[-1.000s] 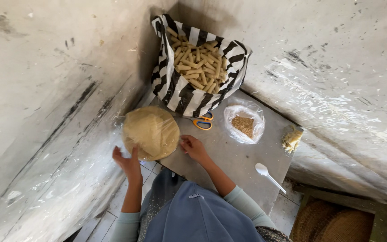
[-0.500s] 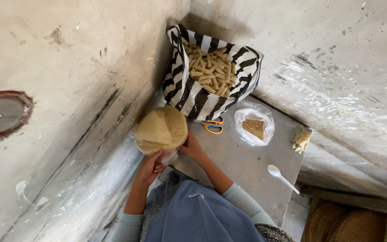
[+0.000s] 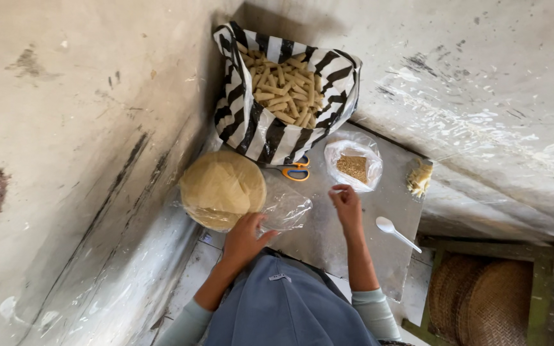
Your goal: The person wraps triangular food items by placing filling onto dough sheets using a spoon and then folding them into shapes. They handle a stack of dough sheets, a plastic bag containing filling, and place the finished items into another plastic bag.
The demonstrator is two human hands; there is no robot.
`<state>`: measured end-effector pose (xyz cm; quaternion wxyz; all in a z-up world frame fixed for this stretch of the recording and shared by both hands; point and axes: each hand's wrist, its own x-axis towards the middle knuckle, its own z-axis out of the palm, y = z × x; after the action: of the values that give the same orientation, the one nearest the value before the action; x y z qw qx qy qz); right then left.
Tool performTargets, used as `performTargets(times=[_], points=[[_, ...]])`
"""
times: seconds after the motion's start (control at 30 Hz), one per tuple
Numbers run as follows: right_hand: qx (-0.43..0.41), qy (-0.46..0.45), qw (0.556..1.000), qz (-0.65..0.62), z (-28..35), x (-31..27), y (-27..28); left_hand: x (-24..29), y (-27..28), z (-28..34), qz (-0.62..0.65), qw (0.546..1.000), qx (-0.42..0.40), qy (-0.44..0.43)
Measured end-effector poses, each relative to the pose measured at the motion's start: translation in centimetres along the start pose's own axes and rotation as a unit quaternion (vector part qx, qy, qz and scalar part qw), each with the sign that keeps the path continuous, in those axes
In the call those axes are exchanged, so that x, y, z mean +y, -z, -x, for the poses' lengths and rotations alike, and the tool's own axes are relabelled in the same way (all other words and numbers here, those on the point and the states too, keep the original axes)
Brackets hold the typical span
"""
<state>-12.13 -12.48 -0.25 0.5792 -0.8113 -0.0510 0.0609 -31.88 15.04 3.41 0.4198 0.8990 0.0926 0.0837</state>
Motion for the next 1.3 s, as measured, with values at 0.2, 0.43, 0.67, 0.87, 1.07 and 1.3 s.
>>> performTargets(times=[0.2, 0.43, 0.67, 0.87, 1.07, 1.3], points=[[-0.119, -0.061, 0.99, -0.044, 4.7, 0.8, -2.0, 0.8, -3.4, -1.4, -0.093, 0.986, 0.05, -0.128], [-0.314, 0.17, 0.93, 0.082, 8.6, -3.7, -5.8, 3.7, -0.8, 0.0, 0.07, 0.986, 0.124, -0.09], [-0.235, 0.213, 0.948, 0.023, 4.4, -3.1, -18.1, 7.1, 2.3, 0.2, 0.042, 0.975, 0.175, -0.129], [-0.226, 0.251, 0.915, 0.222, 1.4, -7.3, -24.7, 8.6, 3.5, 0.5, 0.087, 0.966, 0.196, -0.141], [-0.247, 0.198, 0.926, 0.208, 1.9, -9.3, -24.3, 8.1, 4.0, 0.5, 0.072, 0.965, 0.194, -0.161], [-0.192, 0.251, 0.925, 0.212, 2.7, -7.9, -25.3, 7.5, 4.6, 0.5, 0.076, 0.969, 0.18, -0.149]])
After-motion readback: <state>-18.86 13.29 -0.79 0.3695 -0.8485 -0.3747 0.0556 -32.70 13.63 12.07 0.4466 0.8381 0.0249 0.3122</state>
